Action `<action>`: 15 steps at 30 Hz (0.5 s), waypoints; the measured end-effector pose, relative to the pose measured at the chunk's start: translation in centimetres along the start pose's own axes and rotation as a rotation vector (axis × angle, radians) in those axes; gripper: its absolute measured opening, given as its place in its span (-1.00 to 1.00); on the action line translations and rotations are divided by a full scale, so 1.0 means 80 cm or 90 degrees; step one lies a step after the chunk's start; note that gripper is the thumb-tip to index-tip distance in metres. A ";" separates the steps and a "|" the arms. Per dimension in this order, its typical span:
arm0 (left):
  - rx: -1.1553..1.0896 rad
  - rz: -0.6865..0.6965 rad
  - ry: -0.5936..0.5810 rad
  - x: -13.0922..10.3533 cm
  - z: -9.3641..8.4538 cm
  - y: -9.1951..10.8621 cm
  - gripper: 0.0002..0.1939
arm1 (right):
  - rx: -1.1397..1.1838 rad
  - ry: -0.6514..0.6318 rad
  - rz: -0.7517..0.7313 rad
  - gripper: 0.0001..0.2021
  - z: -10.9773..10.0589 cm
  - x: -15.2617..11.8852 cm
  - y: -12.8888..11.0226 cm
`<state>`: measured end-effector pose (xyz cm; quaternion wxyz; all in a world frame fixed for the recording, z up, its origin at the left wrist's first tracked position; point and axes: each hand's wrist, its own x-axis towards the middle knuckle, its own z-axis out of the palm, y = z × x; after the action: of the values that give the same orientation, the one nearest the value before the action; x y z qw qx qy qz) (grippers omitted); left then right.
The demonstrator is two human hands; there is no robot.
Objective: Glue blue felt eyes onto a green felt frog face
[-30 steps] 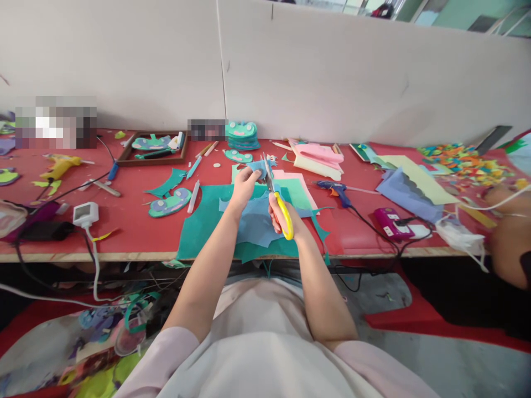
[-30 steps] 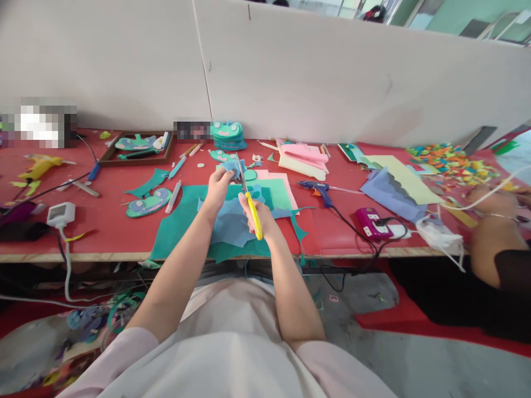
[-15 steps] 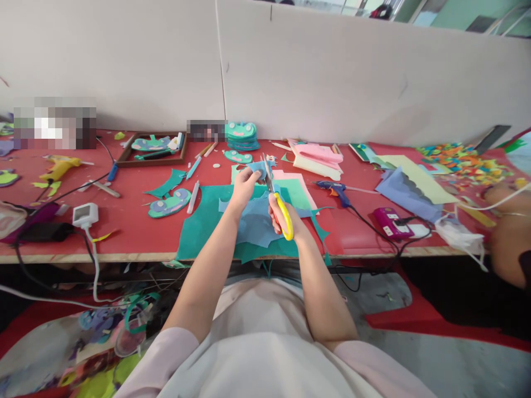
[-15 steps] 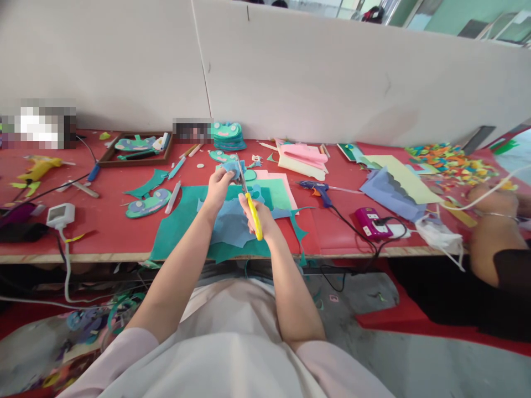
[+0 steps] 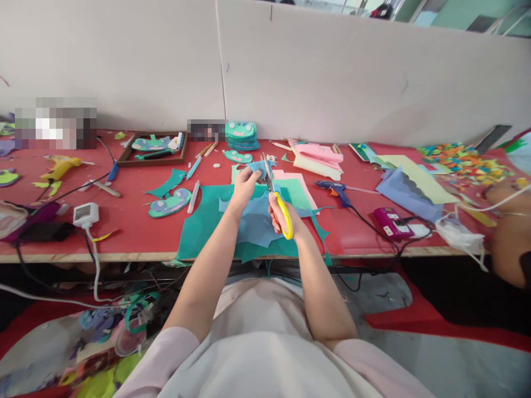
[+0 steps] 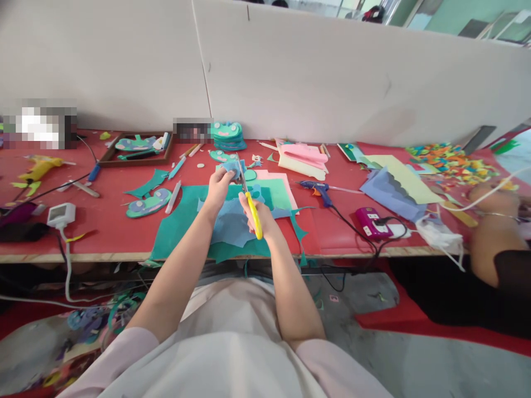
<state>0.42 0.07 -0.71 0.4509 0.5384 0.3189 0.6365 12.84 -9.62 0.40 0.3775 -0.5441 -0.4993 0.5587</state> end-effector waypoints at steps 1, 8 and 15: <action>0.001 0.002 -0.002 0.000 0.000 0.000 -0.79 | -0.008 -0.002 -0.009 -0.53 0.000 0.000 0.000; 0.010 0.004 0.004 -0.002 0.001 -0.001 -0.78 | -0.034 -0.019 -0.035 -0.54 -0.001 0.001 0.002; 0.006 0.006 -0.018 -0.001 0.001 -0.003 -0.80 | -0.001 0.008 -0.024 -0.65 -0.001 0.001 0.000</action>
<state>0.54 0.11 -0.92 0.4503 0.5509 0.3127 0.6293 12.90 -9.52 0.42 0.3907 -0.5381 -0.5074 0.5480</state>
